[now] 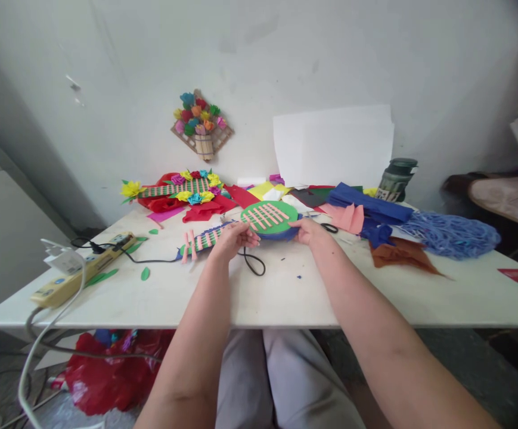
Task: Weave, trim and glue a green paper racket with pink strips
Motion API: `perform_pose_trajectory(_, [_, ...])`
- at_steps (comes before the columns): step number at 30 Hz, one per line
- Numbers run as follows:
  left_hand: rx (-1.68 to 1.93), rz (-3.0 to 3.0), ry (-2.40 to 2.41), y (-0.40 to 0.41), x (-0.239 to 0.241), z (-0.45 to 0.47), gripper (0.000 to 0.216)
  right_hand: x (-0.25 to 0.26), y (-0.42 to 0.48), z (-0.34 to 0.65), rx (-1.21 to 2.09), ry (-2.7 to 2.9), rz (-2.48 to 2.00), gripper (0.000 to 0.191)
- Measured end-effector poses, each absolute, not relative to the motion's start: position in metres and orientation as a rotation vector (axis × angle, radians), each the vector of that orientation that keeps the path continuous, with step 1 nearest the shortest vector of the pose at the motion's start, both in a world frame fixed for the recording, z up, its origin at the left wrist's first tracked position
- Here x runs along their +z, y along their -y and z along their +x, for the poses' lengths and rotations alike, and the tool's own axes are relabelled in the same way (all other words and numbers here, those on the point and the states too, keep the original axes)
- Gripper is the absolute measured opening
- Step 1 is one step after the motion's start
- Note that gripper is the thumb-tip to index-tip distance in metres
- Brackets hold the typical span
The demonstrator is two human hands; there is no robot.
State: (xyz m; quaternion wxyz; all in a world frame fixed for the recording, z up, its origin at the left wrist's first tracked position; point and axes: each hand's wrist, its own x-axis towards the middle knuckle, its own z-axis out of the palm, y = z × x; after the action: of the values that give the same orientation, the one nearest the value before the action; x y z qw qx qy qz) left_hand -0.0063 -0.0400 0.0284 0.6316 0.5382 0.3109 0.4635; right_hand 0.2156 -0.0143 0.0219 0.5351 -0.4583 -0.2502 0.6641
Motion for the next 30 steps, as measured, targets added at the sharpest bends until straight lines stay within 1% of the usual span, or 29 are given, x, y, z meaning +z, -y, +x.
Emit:
perform_pose_trajectory(3, [0.837,1.262,-0.791,0.044,0.028,-0.005,0.028,0.024,0.014,0.22,1.568,0.607,-1.059,0.029])
perform_pose_trajectory(6, [0.736,1.22,-0.968,0.045,0.026,-0.002,0.037,0.027,0.015,0.223,1.522,0.631,-0.995,0.029])
perform_pose_trajectory(7, [0.781,1.19,-1.028,0.044,0.025,0.0,0.041,0.028,0.015,0.222,1.502,0.643,-0.97,0.029])
perform_pose_trajectory(9, [0.983,1.139,-1.069,0.042,0.023,0.003,0.044,0.03,0.017,0.22,1.455,0.681,-0.93,0.032])
perform_pose_trajectory(11, [1.224,1.11,-0.975,0.037,0.021,0.005,0.046,0.03,0.018,0.217,1.405,0.732,-0.905,0.035])
perform_pose_trajectory(13, [1.359,1.072,-0.878,0.033,0.02,0.005,0.048,0.029,0.018,0.213,1.371,0.775,-0.876,0.035])
perform_pose_trajectory(20, [1.531,1.0,-0.832,0.025,0.018,0.001,0.038,0.023,0.017,0.205,1.383,0.825,-0.788,0.036])
perform_pose_trajectory(25, [1.554,1.028,-0.809,0.027,0.019,-0.001,0.034,0.019,0.013,0.204,1.405,0.824,-0.778,0.037])
perform_pose_trajectory(30, [1.593,0.944,-0.811,0.029,0.021,-0.003,0.032,0.015,0.009,0.205,1.429,0.827,-0.805,0.031])
